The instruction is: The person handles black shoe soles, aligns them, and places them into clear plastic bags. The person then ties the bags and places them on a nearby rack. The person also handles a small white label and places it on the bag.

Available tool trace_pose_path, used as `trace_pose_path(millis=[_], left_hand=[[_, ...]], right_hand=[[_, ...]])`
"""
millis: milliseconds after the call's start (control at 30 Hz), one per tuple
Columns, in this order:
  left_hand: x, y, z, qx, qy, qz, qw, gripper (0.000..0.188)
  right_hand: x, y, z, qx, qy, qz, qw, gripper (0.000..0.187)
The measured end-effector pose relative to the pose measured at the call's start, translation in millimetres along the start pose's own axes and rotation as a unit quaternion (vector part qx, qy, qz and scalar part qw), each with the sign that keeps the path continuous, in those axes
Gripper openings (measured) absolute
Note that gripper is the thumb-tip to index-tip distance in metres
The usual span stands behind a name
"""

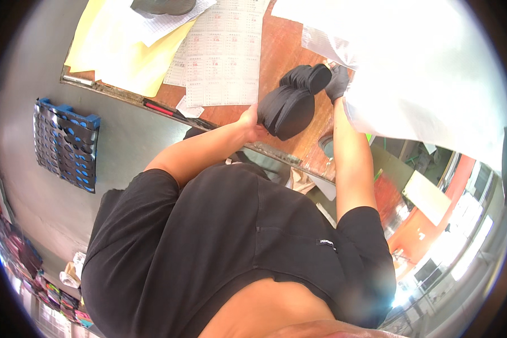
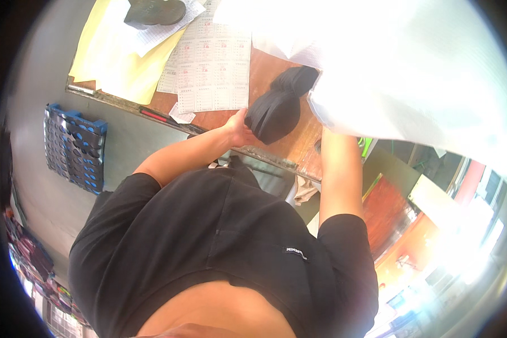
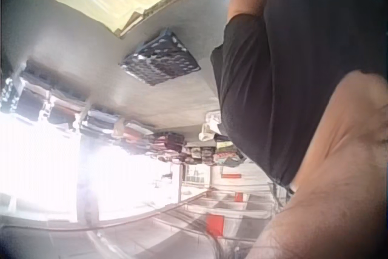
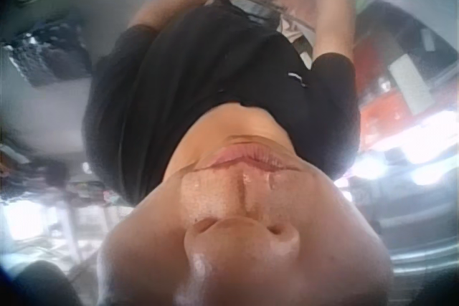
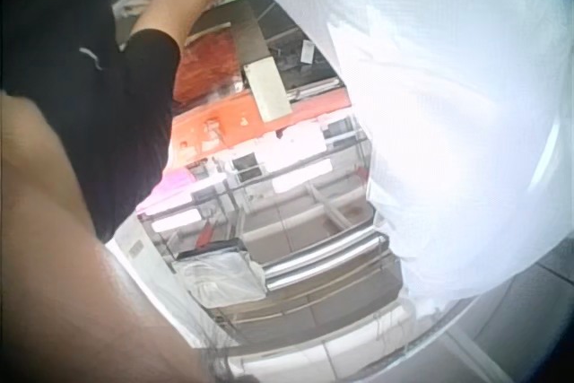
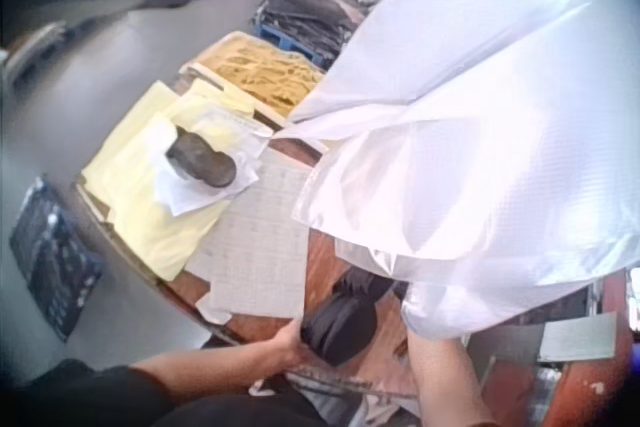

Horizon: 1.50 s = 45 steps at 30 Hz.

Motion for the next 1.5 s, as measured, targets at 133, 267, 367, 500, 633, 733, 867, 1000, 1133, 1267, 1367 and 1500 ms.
trace_pose_path(millis=[133,267,367,500,633,733,867,1000,1133,1267,1367,1500], left_hand=[[11,21,18,0.108,-0.102,-0.053,0.988,0.076],[21,33,25,0.113,-0.106,-0.038,0.987,0.064],[15,37,27,0.122,-0.091,-0.065,0.986,0.074],[5,21,22,0.103,-0.113,-0.058,0.987,0.074],[6,2,9,0.045,-0.062,-0.031,0.997,0.07],[3,0,4,0.077,0.039,0.019,0.996,0.071],[-9,-2,6,0.097,-0.034,0.071,0.992,0.072],[-16,-5,13,0.089,-0.015,0.053,0.995,0.071],[-15,-9,8,-0.005,-0.031,0.031,0.999,0.067],[0,-17,25,-0.291,0.128,0.141,0.938,0.069],[8,0,60,-0.472,0.293,0.158,0.817,0.076],[-17,33,64,-0.399,0.17,-0.086,0.897,0.079]], right_hand=[[-18,26,8,0.103,0.022,-0.113,0.988,0.044],[-14,36,25,0.139,0.051,-0.151,0.977,0.044],[-14,34,28,0.148,0.055,-0.151,0.976,0.043],[-14,29,25,0.148,0.052,-0.147,0.977,0.043],[-11,24,24,0.139,0.043,-0.132,0.981,0.043],[-9,22,27,0.138,0.041,-0.127,0.981,0.043],[-8,23,33,0.143,0.042,-0.131,0.98,0.043],[-9,26,38,0.151,0.045,-0.141,0.977,0.043],[-6,22,44,0.136,0.031,-0.121,0.983,0.042],[22,9,71,0.037,0.027,-0.042,0.998,0.042],[62,15,112,-0.067,0.087,-0.01,0.994,0.042],[87,50,137,-0.17,0.122,-0.055,0.976,0.043]])
Point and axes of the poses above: each hand's wrist, its own x-axis away from the middle knuckle, its own y-axis out of the palm, z = x × y, the point moved 4 cm from there along -x, towards the middle knuckle, and after that the axes turned 2 degrees about -z, right-handed, at the moved point
